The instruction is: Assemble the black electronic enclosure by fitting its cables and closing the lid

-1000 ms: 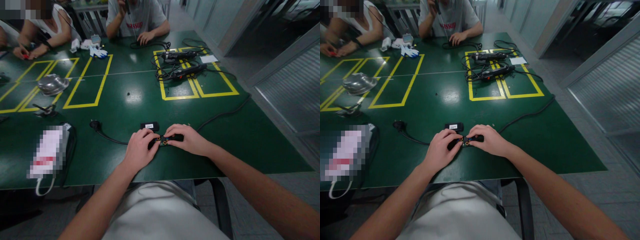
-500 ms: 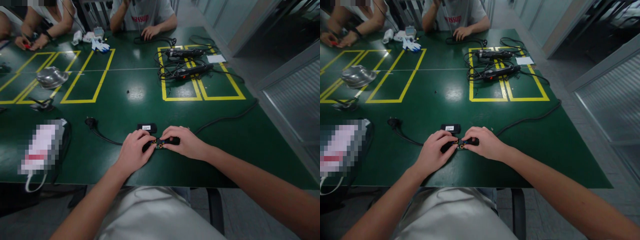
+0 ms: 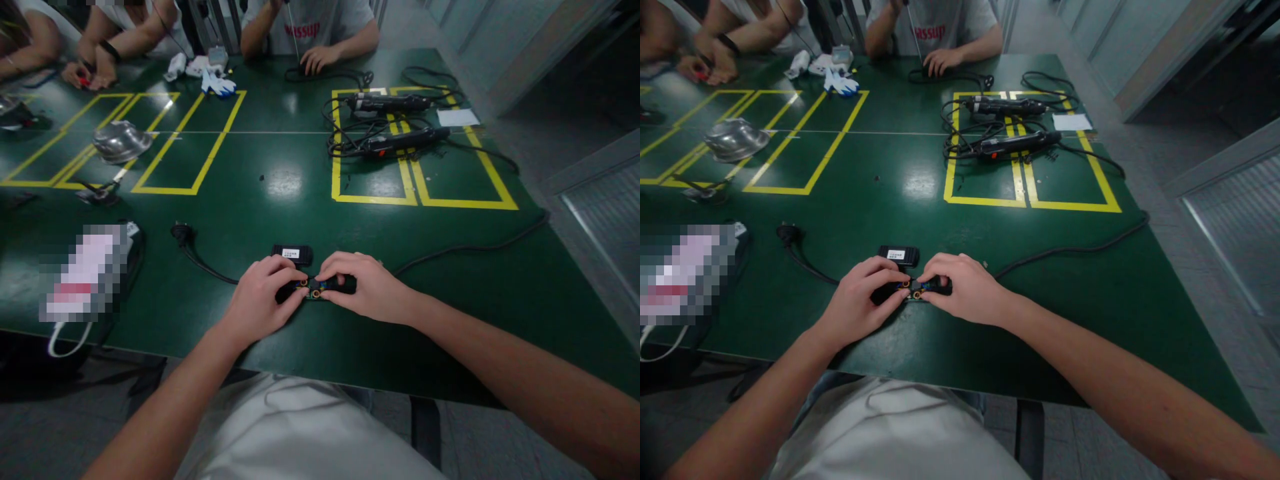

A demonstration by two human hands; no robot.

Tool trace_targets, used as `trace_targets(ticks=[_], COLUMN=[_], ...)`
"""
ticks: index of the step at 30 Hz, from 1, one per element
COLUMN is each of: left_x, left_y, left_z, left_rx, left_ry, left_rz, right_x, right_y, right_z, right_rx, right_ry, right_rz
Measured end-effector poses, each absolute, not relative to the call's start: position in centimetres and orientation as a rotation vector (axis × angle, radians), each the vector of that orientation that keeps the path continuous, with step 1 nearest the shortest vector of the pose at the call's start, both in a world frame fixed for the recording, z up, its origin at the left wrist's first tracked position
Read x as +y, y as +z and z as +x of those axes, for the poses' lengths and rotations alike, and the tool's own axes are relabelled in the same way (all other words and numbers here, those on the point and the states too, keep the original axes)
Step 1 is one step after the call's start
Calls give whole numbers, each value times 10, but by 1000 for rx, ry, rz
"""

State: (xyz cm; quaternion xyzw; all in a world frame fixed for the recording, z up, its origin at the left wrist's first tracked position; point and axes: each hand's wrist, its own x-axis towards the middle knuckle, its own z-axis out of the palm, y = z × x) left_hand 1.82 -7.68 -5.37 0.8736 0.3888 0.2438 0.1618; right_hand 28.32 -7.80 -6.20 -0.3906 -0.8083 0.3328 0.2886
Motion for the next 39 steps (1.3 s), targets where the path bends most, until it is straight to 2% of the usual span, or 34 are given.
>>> trace_targets(ticks=[33,39], left_x=[-76,-75], left_y=[-52,-50], left_z=[22,23], left_rx=[1147,1148], left_ry=[698,847], left_rz=[2455,2573], right_x=[-74,-80], right_y=[-63,-62], right_z=[284,282], right_rx=[-2147,-2179], right_ry=[915,745], right_rz=[-1075,-1105])
